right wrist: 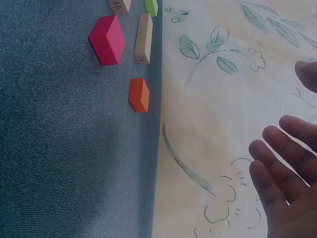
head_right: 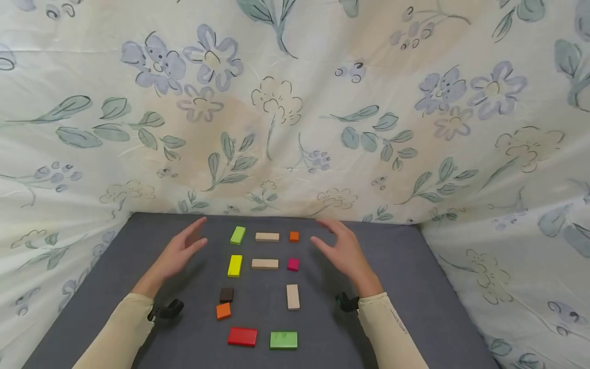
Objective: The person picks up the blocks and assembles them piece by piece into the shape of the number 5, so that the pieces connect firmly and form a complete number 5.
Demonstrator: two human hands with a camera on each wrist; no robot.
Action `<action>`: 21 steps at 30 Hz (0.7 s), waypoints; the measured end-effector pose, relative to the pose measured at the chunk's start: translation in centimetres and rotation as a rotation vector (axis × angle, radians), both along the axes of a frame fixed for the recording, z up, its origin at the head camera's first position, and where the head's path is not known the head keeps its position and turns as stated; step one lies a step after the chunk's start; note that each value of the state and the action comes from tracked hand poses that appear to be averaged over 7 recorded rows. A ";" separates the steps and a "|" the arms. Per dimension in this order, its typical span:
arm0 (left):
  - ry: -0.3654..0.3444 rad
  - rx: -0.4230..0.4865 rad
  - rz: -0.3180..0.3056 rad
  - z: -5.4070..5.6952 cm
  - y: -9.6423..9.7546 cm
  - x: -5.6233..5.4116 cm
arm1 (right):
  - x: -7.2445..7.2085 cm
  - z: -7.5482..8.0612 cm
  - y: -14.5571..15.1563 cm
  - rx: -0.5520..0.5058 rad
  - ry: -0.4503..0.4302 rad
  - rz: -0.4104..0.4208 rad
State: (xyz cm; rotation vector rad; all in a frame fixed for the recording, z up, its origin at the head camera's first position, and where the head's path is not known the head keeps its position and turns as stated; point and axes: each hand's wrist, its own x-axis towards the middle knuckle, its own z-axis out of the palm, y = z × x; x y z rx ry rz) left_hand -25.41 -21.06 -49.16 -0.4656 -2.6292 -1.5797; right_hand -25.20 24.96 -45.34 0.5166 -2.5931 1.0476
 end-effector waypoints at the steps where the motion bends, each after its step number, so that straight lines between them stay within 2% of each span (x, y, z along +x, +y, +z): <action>1: 0.005 0.001 -0.009 -0.1 0.0 -0.2 | -0.1 0.0 0.0 0.002 -0.006 0.005; 12: -0.031 0.035 -0.057 -0.7 0.4 -1.7 | -0.3 0.1 -1.4 0.011 -0.053 0.043; 17: -0.021 0.076 -0.063 -1.2 0.7 -2.4 | -0.6 0.0 -1.9 0.009 -0.052 0.047; 21: -0.031 0.116 -0.091 -1.7 1.1 -3.2 | -0.7 -0.5 -2.1 -0.002 -0.063 0.055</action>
